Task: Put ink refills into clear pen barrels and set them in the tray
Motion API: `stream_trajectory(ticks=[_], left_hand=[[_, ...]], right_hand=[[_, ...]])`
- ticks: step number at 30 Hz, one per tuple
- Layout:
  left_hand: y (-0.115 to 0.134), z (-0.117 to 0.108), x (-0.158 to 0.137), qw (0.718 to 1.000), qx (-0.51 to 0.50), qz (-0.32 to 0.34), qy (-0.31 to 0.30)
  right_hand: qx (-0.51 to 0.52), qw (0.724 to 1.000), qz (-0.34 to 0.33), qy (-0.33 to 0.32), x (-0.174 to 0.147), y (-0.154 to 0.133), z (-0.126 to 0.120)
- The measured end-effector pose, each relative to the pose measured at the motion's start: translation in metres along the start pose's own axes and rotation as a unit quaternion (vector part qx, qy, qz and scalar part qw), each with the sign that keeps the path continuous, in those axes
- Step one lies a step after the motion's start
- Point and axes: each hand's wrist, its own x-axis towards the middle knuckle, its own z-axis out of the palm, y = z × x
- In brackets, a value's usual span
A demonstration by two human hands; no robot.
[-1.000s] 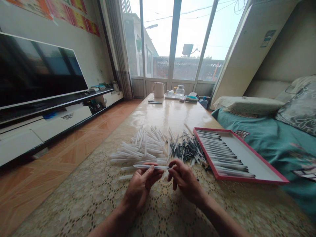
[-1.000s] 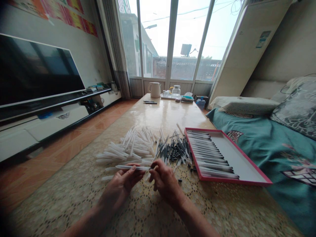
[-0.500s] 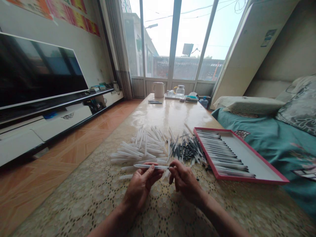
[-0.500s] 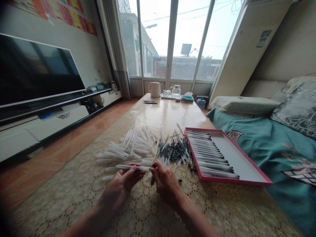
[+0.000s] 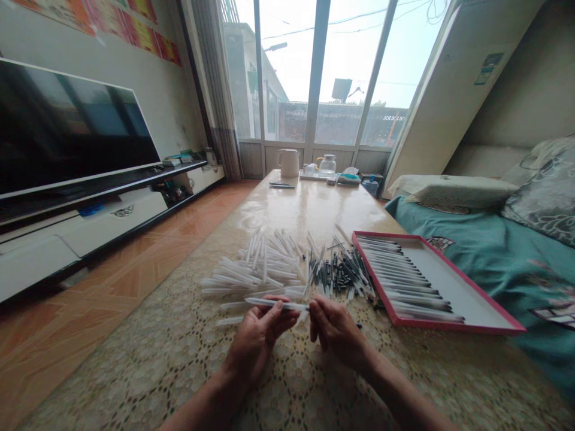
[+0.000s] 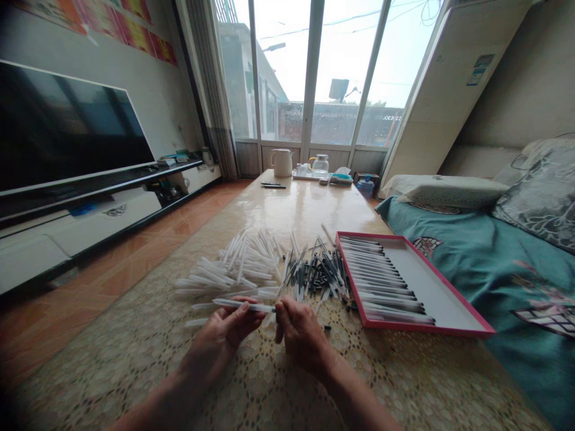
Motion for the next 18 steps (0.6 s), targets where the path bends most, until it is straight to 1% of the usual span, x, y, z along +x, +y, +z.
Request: stream_trajectory(ticks=[7,12,18], left_hand=[[0.0,-0.0016,-0.0008,1.0,-0.009,0.007,0.006],[-0.0008,-0.0018,-0.0001,1.0,-0.004,0.003,-0.005],[0.0003,-0.0017,0.0003,1.0,-0.016,0.01,0.005]], right_hand=[[-0.016,1.0,-0.019,0.005,-0.0002,-0.0041,-0.0022],[-0.013,1.0,-0.017,-0.003,0.0007,-0.0017,-0.0005],[-0.035,0.999,-0.035,0.005,-0.0008,-0.0038,-0.0027]])
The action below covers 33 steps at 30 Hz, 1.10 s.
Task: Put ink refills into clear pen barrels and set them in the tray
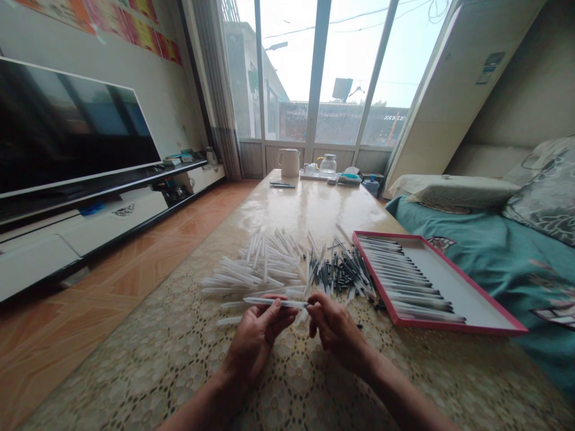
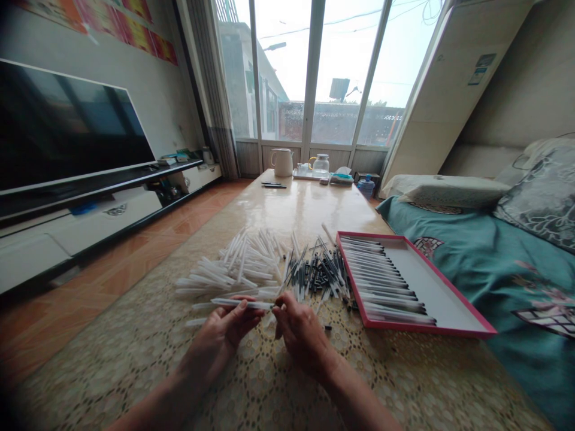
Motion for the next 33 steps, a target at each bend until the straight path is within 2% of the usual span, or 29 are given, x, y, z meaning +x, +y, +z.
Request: stream_trajectory(ticks=[6,14,17,19,21,23,25,26,28,30,33], left_hand=[[-0.001,0.0,-0.001,1.0,0.009,-0.003,-0.003],[0.0,0.0,0.001,1.0,0.014,0.003,0.005],[-0.001,-0.001,0.001,0.999,0.028,0.006,-0.013],[-0.003,-0.001,0.001,0.999,0.041,0.008,-0.028],[-0.004,-0.001,0.0,0.998,0.052,0.014,-0.035],[-0.004,0.001,-0.002,0.996,0.073,0.03,-0.038],[-0.002,0.003,-0.003,0.99,0.124,0.055,-0.044],[-0.002,0.004,-0.004,0.983,0.16,0.07,-0.05],[-0.001,0.005,-0.005,0.967,0.228,0.099,-0.058],[-0.002,0.006,-0.005,0.956,0.261,0.126,-0.048],[-0.005,0.005,-0.006,0.931,0.314,0.183,-0.022]], right_hand=[[0.046,0.999,0.026,-0.011,-0.001,0.003,0.005],[0.04,0.999,0.022,-0.013,0.0,0.003,0.001],[0.1,0.992,0.062,-0.034,0.0,0.004,0.001],[0.154,0.98,0.105,-0.072,0.001,0.004,0.001],[0.162,0.975,0.127,-0.085,0.002,0.002,0.0],[0.084,0.991,0.093,-0.036,0.001,-0.003,-0.002],[-0.023,0.999,0.022,0.027,0.0,-0.009,-0.002],[-0.062,0.997,-0.013,0.039,0.0,-0.012,-0.002],[-0.096,0.993,-0.059,0.02,-0.001,-0.015,-0.002],[-0.106,0.992,-0.072,0.004,-0.001,-0.013,-0.002],[-0.097,0.993,-0.045,0.053,0.001,-0.007,-0.004]])
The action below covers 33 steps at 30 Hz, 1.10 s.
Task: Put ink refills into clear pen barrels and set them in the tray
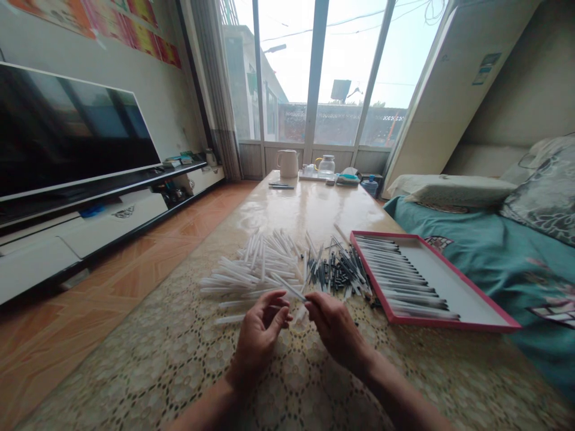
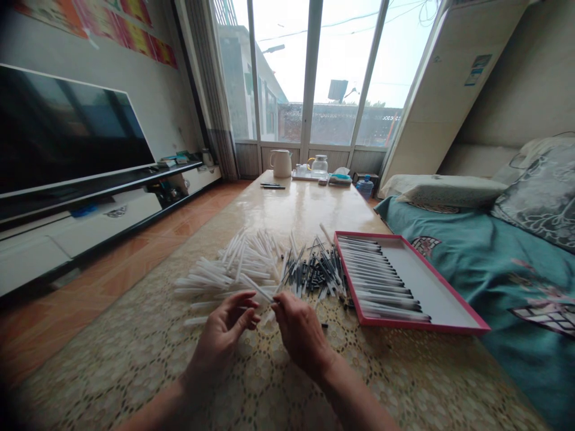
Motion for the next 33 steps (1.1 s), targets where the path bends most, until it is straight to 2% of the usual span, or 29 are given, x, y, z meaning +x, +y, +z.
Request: stream_trajectory(ticks=[2,5,8,11,13,16,19,21,24,28,33], left_hand=[[-0.002,0.001,-0.002,0.992,0.1,0.069,-0.029],[-0.006,0.002,-0.005,0.946,0.259,0.156,-0.115],[-0.01,0.004,-0.007,0.906,0.352,0.178,-0.153],[-0.012,0.004,-0.007,0.9,0.369,0.18,-0.147],[-0.011,0.003,-0.007,0.915,0.342,0.176,-0.124],[-0.007,0.002,-0.004,0.95,0.268,0.148,-0.059],[-0.005,-0.001,0.0,0.981,0.171,0.086,0.023],[-0.003,-0.003,0.003,0.992,0.094,0.043,0.072],[0.001,-0.006,0.008,0.994,-0.026,-0.01,0.11],[0.006,-0.01,0.011,0.982,-0.139,-0.068,0.109],[0.005,-0.015,0.013,0.969,-0.18,-0.095,0.141]], right_hand=[[0.033,0.997,0.046,0.05,0.001,0.005,-0.002],[0.083,0.987,0.099,0.096,0.003,0.009,-0.005],[0.1,0.983,0.11,0.105,0.004,0.009,-0.006],[0.107,0.982,0.114,0.106,0.004,0.007,-0.005],[0.11,0.981,0.118,0.106,0.004,0.007,-0.005],[0.085,0.983,0.113,0.113,0.003,0.007,-0.006],[0.028,0.989,0.091,0.111,0.003,0.006,-0.007],[-0.005,0.992,0.079,0.099,0.002,0.003,-0.008],[-0.041,0.995,0.051,0.07,0.0,-0.004,-0.009],[-0.073,0.997,-0.012,0.019,-0.004,-0.01,-0.006],[-0.121,0.991,-0.052,-0.006,-0.007,-0.011,-0.002]])
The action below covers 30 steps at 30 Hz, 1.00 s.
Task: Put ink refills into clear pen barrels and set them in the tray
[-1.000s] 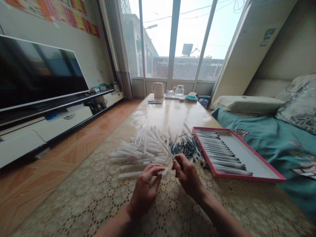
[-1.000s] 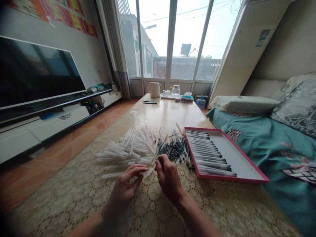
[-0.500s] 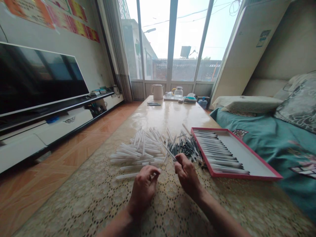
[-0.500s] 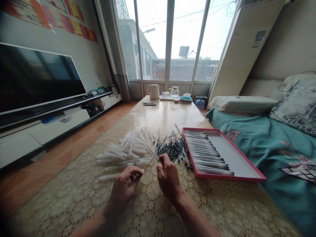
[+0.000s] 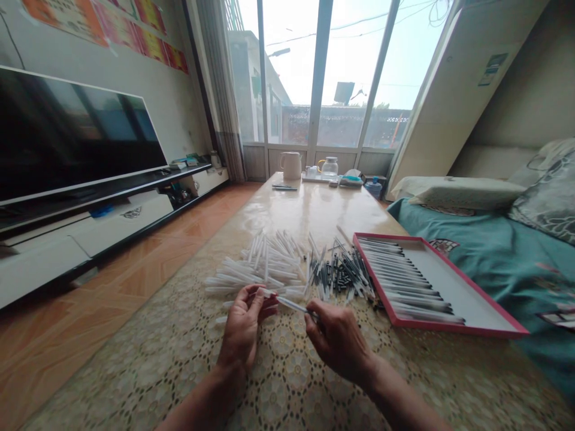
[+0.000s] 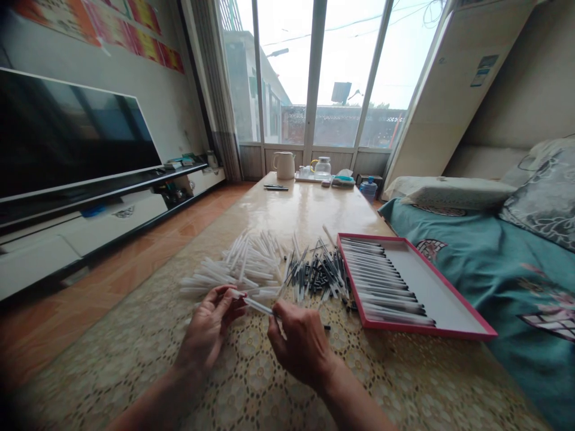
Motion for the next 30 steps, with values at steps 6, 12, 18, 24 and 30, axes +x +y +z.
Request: stream_trajectory(ticks=[6,12,18,24,30], left_hand=[[-0.002,0.001,-0.001,0.999,0.03,-0.006,-0.01],[-0.004,0.004,-0.005,0.998,0.04,-0.012,-0.037],[-0.007,0.005,-0.006,0.996,0.041,-0.011,-0.076],[-0.007,0.005,-0.007,0.992,0.077,-0.023,-0.1],[-0.009,0.003,-0.005,0.988,0.07,-0.033,-0.133]], right_hand=[[-0.026,1.0,-0.004,-0.003,-0.001,-0.001,0.0],[-0.044,0.999,-0.002,-0.002,0.0,0.002,0.002],[-0.05,0.999,-0.008,-0.016,-0.001,0.003,0.004],[-0.143,0.988,-0.056,-0.03,0.004,0.009,0.0],[-0.2,0.976,-0.085,-0.01,0.007,0.011,-0.004]])
